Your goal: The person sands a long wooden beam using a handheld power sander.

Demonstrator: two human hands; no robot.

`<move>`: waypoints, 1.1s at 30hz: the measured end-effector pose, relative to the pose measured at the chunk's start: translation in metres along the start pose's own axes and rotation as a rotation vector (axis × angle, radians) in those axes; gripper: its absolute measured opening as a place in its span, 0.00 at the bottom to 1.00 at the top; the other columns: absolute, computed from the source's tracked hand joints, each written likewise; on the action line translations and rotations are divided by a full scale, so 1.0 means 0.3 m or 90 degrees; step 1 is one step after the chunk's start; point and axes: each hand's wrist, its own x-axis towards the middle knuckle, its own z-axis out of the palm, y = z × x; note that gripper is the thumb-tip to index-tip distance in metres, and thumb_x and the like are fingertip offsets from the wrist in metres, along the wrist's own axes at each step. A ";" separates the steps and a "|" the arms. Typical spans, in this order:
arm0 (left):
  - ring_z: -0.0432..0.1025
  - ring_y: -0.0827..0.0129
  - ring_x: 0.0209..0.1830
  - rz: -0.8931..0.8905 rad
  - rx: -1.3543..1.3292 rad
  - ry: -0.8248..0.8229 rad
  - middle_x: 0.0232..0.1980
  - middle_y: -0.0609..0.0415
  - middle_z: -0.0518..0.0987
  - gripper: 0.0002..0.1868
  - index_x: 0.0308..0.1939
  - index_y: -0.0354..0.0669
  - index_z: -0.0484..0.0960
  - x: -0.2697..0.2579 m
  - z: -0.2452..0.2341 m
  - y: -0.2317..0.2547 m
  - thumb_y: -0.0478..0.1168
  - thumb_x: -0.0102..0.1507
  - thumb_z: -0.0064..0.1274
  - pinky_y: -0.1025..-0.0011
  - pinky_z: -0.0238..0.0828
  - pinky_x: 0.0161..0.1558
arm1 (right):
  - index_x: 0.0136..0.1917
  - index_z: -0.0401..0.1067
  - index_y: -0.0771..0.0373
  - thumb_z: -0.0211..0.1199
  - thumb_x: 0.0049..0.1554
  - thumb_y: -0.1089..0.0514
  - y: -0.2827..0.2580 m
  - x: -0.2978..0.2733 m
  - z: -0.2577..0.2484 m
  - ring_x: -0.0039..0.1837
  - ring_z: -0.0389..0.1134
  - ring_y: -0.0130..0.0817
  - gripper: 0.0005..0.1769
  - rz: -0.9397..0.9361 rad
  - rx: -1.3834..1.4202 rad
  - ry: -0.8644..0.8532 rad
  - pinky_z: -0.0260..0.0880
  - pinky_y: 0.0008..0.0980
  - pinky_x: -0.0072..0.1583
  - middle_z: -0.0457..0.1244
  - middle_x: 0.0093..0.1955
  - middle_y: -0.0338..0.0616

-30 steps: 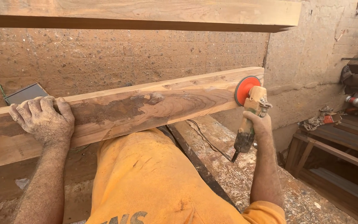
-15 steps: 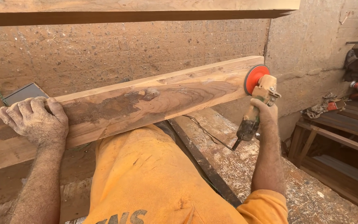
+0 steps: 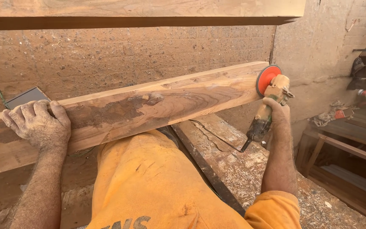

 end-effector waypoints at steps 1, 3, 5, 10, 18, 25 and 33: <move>0.62 0.61 0.70 0.001 -0.008 0.006 0.53 0.54 0.74 0.14 0.45 0.45 0.77 0.000 0.003 0.003 0.44 0.79 0.38 0.49 0.33 0.85 | 0.57 0.73 0.64 0.71 0.46 0.51 0.010 -0.001 -0.002 0.46 0.71 0.34 0.27 0.002 -0.014 -0.006 0.74 0.37 0.49 0.68 0.45 0.45; 0.62 0.61 0.69 -0.010 -0.004 0.007 0.53 0.55 0.74 0.14 0.45 0.45 0.77 0.002 -0.013 0.020 0.44 0.78 0.38 0.49 0.34 0.85 | 0.57 0.74 0.64 0.71 0.46 0.51 0.006 -0.024 0.026 0.46 0.70 0.33 0.27 -0.026 -0.052 -0.030 0.73 0.36 0.49 0.68 0.46 0.45; 0.63 0.61 0.69 -0.005 0.003 0.008 0.52 0.55 0.74 0.14 0.44 0.46 0.78 0.009 -0.014 0.010 0.44 0.78 0.39 0.49 0.34 0.85 | 0.57 0.74 0.63 0.71 0.46 0.51 -0.002 -0.039 0.052 0.46 0.70 0.32 0.27 -0.041 -0.079 -0.050 0.72 0.35 0.49 0.69 0.46 0.45; 0.65 0.57 0.67 -0.026 -0.043 -0.016 0.50 0.52 0.75 0.14 0.42 0.43 0.78 0.039 -0.047 0.035 0.43 0.77 0.40 0.42 0.38 0.86 | 0.60 0.73 0.66 0.71 0.48 0.49 -0.068 -0.019 0.019 0.48 0.69 0.34 0.30 -0.050 -0.013 -0.061 0.71 0.38 0.49 0.67 0.47 0.45; 0.62 0.62 0.69 0.006 0.036 0.012 0.53 0.55 0.74 0.14 0.44 0.44 0.77 0.012 -0.006 0.008 0.44 0.77 0.38 0.51 0.34 0.85 | 0.61 0.72 0.67 0.73 0.45 0.49 0.189 0.009 -0.053 0.49 0.69 0.35 0.34 0.023 -0.009 -0.013 0.72 0.38 0.52 0.67 0.48 0.46; 0.65 0.54 0.67 -0.021 -0.069 -0.020 0.52 0.51 0.75 0.15 0.44 0.43 0.79 0.041 -0.055 0.032 0.44 0.77 0.39 0.38 0.36 0.84 | 0.61 0.72 0.63 0.71 0.48 0.47 -0.027 -0.136 0.009 0.47 0.69 0.32 0.31 0.081 -0.033 0.040 0.71 0.41 0.51 0.67 0.46 0.43; 0.64 0.54 0.68 -0.023 -0.055 -0.025 0.53 0.49 0.75 0.15 0.45 0.42 0.79 0.019 -0.015 0.007 0.45 0.78 0.39 0.40 0.36 0.85 | 0.59 0.73 0.60 0.71 0.47 0.49 -0.075 -0.201 0.018 0.46 0.68 0.31 0.28 0.042 0.008 0.026 0.71 0.40 0.50 0.66 0.46 0.42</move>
